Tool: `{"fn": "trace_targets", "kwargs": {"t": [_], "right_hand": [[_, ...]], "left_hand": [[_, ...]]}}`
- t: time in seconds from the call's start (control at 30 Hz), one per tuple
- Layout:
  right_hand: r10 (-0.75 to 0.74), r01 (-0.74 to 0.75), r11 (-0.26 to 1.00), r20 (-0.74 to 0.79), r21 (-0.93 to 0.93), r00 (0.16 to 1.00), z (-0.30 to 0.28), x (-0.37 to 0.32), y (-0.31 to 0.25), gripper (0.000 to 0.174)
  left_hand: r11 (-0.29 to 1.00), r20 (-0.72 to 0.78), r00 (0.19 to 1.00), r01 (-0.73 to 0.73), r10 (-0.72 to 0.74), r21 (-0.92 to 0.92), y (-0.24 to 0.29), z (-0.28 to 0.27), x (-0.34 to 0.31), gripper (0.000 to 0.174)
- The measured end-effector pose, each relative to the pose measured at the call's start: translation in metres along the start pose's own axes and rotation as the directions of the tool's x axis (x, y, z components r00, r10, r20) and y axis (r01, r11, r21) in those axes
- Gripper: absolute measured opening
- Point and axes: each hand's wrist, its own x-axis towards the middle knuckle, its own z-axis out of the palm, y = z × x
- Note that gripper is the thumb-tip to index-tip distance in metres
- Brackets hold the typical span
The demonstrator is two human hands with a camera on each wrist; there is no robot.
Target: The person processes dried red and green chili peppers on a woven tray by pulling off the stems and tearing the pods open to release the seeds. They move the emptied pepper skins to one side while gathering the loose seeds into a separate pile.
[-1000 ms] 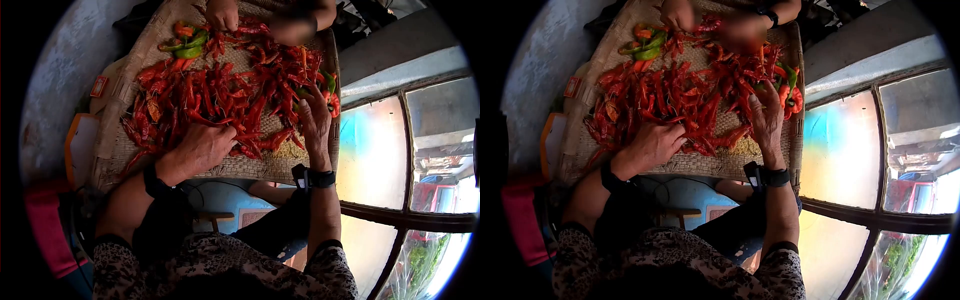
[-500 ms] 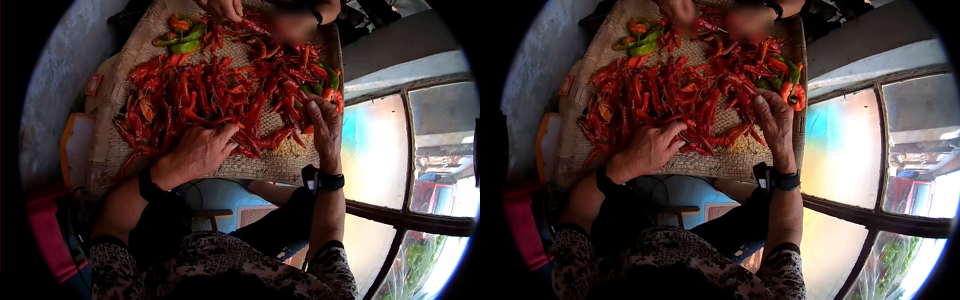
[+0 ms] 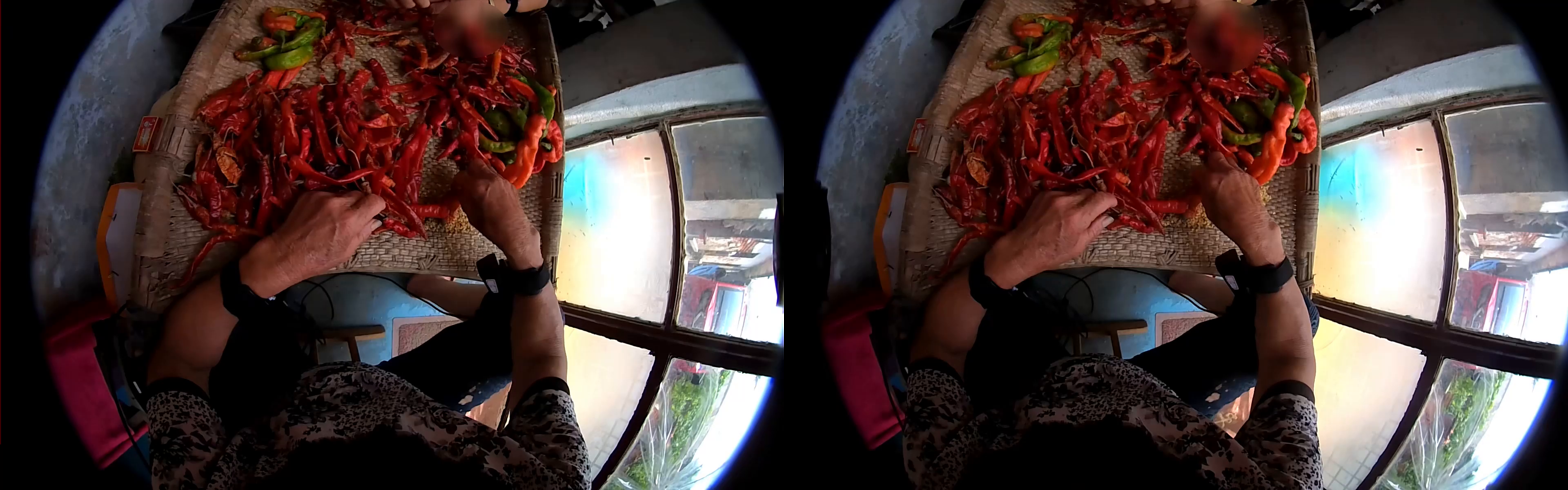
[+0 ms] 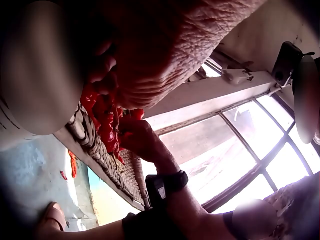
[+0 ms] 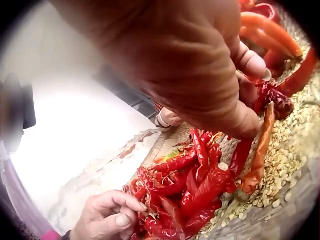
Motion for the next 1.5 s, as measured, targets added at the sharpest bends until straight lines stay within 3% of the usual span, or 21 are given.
{"fn": "trace_targets", "kwargs": {"t": [0.17, 0.23, 0.3, 0.37, 0.4, 0.47, 0.5, 0.53, 0.57, 0.63, 0.7, 0.83, 0.9, 0.97, 1.03, 1.07, 1.23, 1.3, 1.33, 1.4, 1.5], "right_hand": [[0.021, -0.008, 0.99, -0.089, 0.14, 0.996, -0.019, 0.001, 0.005, 0.009], [0.145, -0.176, 0.943, 0.127, 0.282, 0.981, -0.031, 0.0, 0.011, 0.011], [0.191, -0.24, 0.885, 0.159, 0.399, 0.969, -0.039, 0.001, 0.015, 0.013], [0.507, -0.261, 0.38, 0.036, 0.887, 0.861, -0.043, 0.004, 0.019, 0.016], [0.509, -0.261, 0.381, 0.035, 0.887, 0.86, -0.045, 0.005, 0.017, 0.016], [0.562, -0.168, 0.65, -0.32, 0.741, 0.763, -0.046, 0.009, 0.011, 0.016], [0.563, -0.168, 0.651, -0.322, 0.74, 0.761, -0.048, 0.005, 0.01, 0.016], [0.358, -0.208, 0.796, -0.166, 0.568, 0.919, -0.049, -0.002, 0.008, 0.021], [0.164, -0.173, 0.91, 0.055, 0.376, 0.985, -0.049, -0.006, 0.006, 0.026], [-0.055, 0.006, 0.956, 0.159, 0.294, 0.986, -0.027, -0.01, 0.008, 0.02], [-0.027, -0.011, 0.97, 0.151, 0.244, 0.988, -0.013, -0.008, 0.005, 0.017], [0.035, -0.048, 0.98, 0.07, 0.191, 0.997, -0.004, -0.003, 0.002, 0.01], [-0.023, 0.024, 0.993, -0.008, 0.119, 1.0, -0.012, 0.0, 0.0, 0.01], [-0.081, 0.085, 0.995, -0.079, 0.049, 0.994, -0.023, 0.002, -0.002, 0.01], [0.04, -0.039, 0.995, -0.013, 0.095, 0.999, -0.035, 0.0, -0.001, 0.01], [0.109, -0.126, 0.977, 0.104, 0.172, 0.989, -0.038, -0.001, 0.009, 0.012], [0.196, -0.251, 0.854, 0.164, 0.456, 0.967, -0.058, 0.002, 0.033, 0.025], [0.469, -0.152, 0.58, -0.175, 0.8, 0.866, -0.058, 0.01, 0.017, 0.038], [0.473, -0.154, 0.577, -0.175, 0.802, 0.864, -0.049, 0.015, 0.015, 0.038], [0.399, 0.021, 0.706, -0.422, 0.708, 0.814, -0.028, 0.023, 0.013, 0.049], [0.126, -0.096, 0.883, -0.037, 0.46, 0.991, -0.013, 0.026, -0.015, 0.056]], "left_hand": [[1.0, 0.019, 1.0, -0.009, 0.009, 0.012, -0.001, -0.001, -0.001, 0.022], [1.0, 0.018, 1.0, -0.01, 0.01, 0.009, -0.001, -0.001, -0.001, 0.022], [1.0, 0.041, 0.999, -0.002, 0.001, 0.023, 0.0, -0.001, 0.0, 0.021], [1.0, 0.031, 1.0, 0.0, 0.0, 0.014, 0.0, 0.0, 0.0, 0.021], [1.0, 0.02, 1.0, 0.003, -0.003, 0.007, 0.0, 0.0, 0.0, 0.022], [1.0, 0.005, 1.0, -0.012, 0.012, 0.015, -0.001, 0.001, -0.001, 0.021], [0.999, -0.012, 1.0, -0.023, 0.023, 0.023, -0.001, 0.001, 0.0, 0.021], [0.999, -0.012, 1.0, -0.024, 0.024, 0.024, 0.0, 0.0, 0.001, 0.021], [0.999, -0.018, 0.999, -0.033, 0.033, 0.013, 0.002, -0.001, 0.001, 0.021], [0.999, -0.016, 0.999, -0.048, 0.049, 0.009, 0.004, -0.003, 0.002, 0.022], [0.978, -0.121, 0.971, -0.198, 0.205, 0.066, 0.008, -0.002, 0.003, 0.023], [0.944, -0.131, 0.939, -0.301, 0.318, 0.134, 0.007, 0.007, 0.007, 0.032], [0.938, -0.117, 0.94, -0.299, 0.321, 0.173, 0.004, 0.007, 0.006, 0.036], [0.92, -0.025, 0.976, -0.195, 0.216, 0.34, 0.004, 0.007, 0.001, 0.031], [0.906, -0.01, 0.979, -0.183, 0.202, 0.382, 0.004, 0.005, 0.0, 0.027], [0.891, 0.007, 0.981, -0.179, 0.193, 0.418, 0.004, 0.005, -0.001, 0.023], [0.886, -0.034, 0.991, -0.098, 0.127, 0.452, -0.004, -0.001, 0.004, 0.016], [0.905, -0.017, 0.998, -0.04, 0.052, 0.424, -0.006, -0.008, 0.006, 0.017], [0.905, -0.038, 0.998, -0.028, 0.048, 0.425, -0.006, -0.009, 0.007, 0.018], [0.897, -0.026, 0.999, -0.018, 0.032, 0.442, -0.006, -0.008, 0.006, 0.018], [0.872, -0.013, 1.0, 0.003, 0.003, 0.49, -0.004, -0.007, 0.006, 0.017]]}}
